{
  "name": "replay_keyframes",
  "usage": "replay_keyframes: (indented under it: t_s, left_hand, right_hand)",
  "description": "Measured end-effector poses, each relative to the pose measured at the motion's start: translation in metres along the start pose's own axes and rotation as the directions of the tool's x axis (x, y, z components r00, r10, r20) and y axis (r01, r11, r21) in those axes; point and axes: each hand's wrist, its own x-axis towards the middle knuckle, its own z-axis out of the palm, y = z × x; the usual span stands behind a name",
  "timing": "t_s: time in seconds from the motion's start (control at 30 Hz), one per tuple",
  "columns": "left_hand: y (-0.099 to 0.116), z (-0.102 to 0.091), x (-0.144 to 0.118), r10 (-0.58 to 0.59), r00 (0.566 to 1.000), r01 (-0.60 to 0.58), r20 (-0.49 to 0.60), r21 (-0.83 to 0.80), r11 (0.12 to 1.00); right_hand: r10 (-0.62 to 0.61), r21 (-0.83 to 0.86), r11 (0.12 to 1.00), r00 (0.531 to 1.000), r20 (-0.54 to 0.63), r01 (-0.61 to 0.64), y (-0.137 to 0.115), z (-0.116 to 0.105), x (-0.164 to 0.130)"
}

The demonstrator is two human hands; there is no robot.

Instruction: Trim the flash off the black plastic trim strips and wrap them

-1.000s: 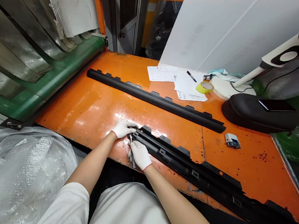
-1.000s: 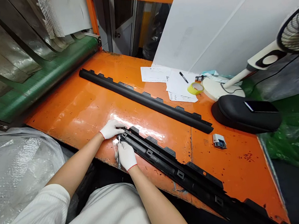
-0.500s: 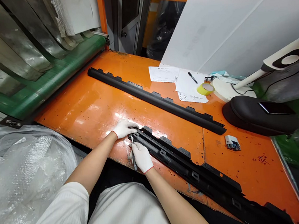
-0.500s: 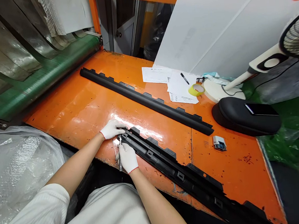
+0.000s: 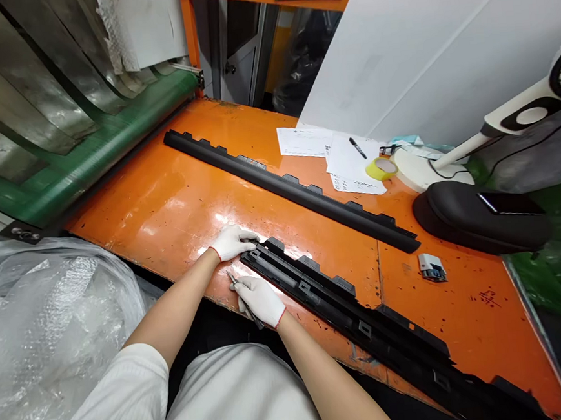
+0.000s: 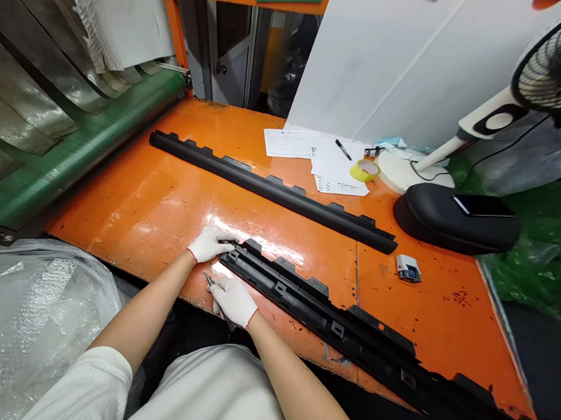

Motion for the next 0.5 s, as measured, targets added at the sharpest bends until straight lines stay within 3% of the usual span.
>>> replay_keyframes:
  t_s: [0.1,0.2,0.27,0.33,0.4,0.5]
  left_hand:
    - [0.008,-0.005,-0.004,-0.011,1.0,0.011,0.019,0.0,1.0]
    - [0.016,-0.019,-0.017,-0.069,0.997,0.069,0.02,-0.006,0.998]
    - [0.02,-0.028,-0.028,-0.15,0.979,0.155,-0.138,0.028,0.987]
    - [0.025,-0.03,-0.039,-0.185,0.928,0.217,-0.324,0.068,0.974]
    - [0.033,-0.021,-0.05,-0.116,0.924,0.17,-0.363,0.12,0.978]
    - [0.05,0.011,-0.064,0.073,0.956,-0.009,-0.286,0.218,0.976]
  right_hand:
    - [0.0,0.073,0.997,0.998,0.069,-0.006,0.005,-0.006,-0.018]
    - [-0.037,0.133,0.991,0.994,0.104,0.023,0.021,-0.021,-0.053]
    - [-0.051,0.191,0.981,0.995,0.083,0.034,0.041,-0.033,-0.087]
    - [-0.033,0.247,0.969,0.998,0.046,0.021,0.064,-0.043,-0.123]
    - [0.001,0.277,0.961,1.0,0.017,-0.005,0.085,-0.05,-0.156]
    - [0.07,0.197,0.978,0.997,-0.028,-0.063,0.101,-0.056,-0.19]
